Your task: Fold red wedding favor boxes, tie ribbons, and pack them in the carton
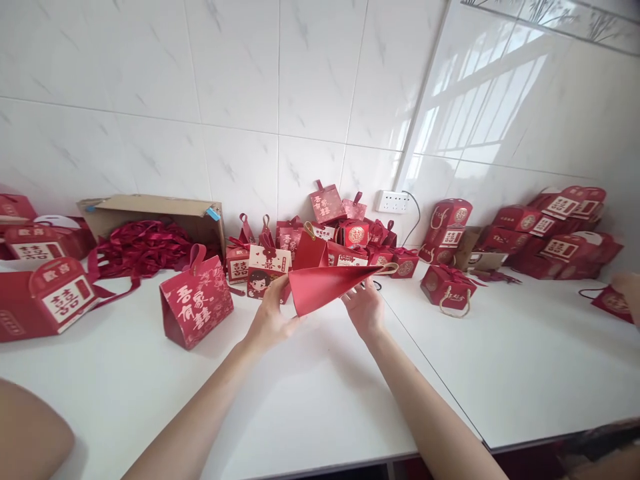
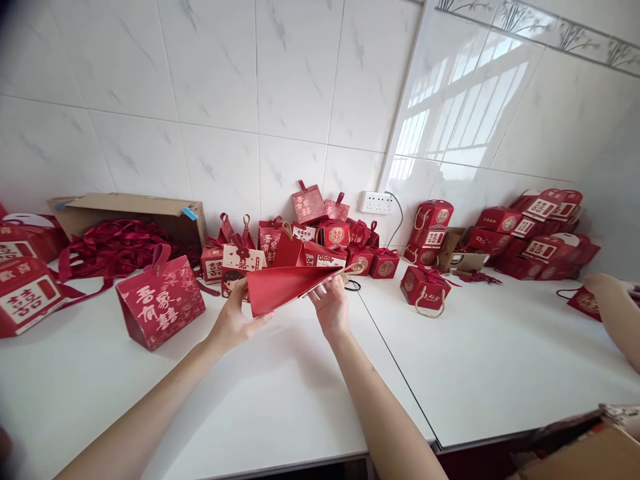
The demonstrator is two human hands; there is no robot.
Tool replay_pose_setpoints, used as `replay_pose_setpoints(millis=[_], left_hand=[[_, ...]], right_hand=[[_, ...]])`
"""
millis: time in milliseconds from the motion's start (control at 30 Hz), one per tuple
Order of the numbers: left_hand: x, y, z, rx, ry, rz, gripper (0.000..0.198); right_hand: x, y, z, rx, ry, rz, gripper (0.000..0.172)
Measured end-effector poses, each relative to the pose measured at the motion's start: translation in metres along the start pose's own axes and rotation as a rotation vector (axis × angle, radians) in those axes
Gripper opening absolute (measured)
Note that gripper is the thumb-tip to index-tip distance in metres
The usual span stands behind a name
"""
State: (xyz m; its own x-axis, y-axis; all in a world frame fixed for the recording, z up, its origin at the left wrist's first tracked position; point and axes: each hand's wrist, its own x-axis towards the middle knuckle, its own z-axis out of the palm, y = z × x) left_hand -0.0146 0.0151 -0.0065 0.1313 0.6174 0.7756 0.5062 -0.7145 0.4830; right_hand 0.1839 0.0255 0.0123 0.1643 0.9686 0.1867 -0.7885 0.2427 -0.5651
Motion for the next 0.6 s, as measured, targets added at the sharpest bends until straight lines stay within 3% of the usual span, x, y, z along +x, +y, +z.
replay_pose_setpoints(millis=[100,267,400,500,600], left_hand=[[-0.0001,0.002,0.0002,0.0,0.01,0.006,0.061],[-0.0009,0.0037,0.0004,-0.037,0.032,0.018,0.065],[-0.0002,0.005,-0.0015,-0.094,0.039,0.005,0.065],[0.0021,0.0038,0.0001,-0.238,0.014,-0.136,0.074],[0.0058,0.005,0.0049,-0.598,-0.035,-0.406,0.099]], right_hand=[[-0.0008,0.0002,0.0,-0.008,-0.037,-0.028,0.026],[-0.0012,0.0003,-0.0002,-0.049,-0.052,-0.057,0.042],[-0.003,-0.0024,0.003,-0.032,-0.078,-0.054,0.041],[-0.0053,-0.0049,0.0062,-0.045,-0.069,-0.038,0.038],[-0.0054,-0.0031,0.0066,-0.111,-0.008,0.005,0.029]])
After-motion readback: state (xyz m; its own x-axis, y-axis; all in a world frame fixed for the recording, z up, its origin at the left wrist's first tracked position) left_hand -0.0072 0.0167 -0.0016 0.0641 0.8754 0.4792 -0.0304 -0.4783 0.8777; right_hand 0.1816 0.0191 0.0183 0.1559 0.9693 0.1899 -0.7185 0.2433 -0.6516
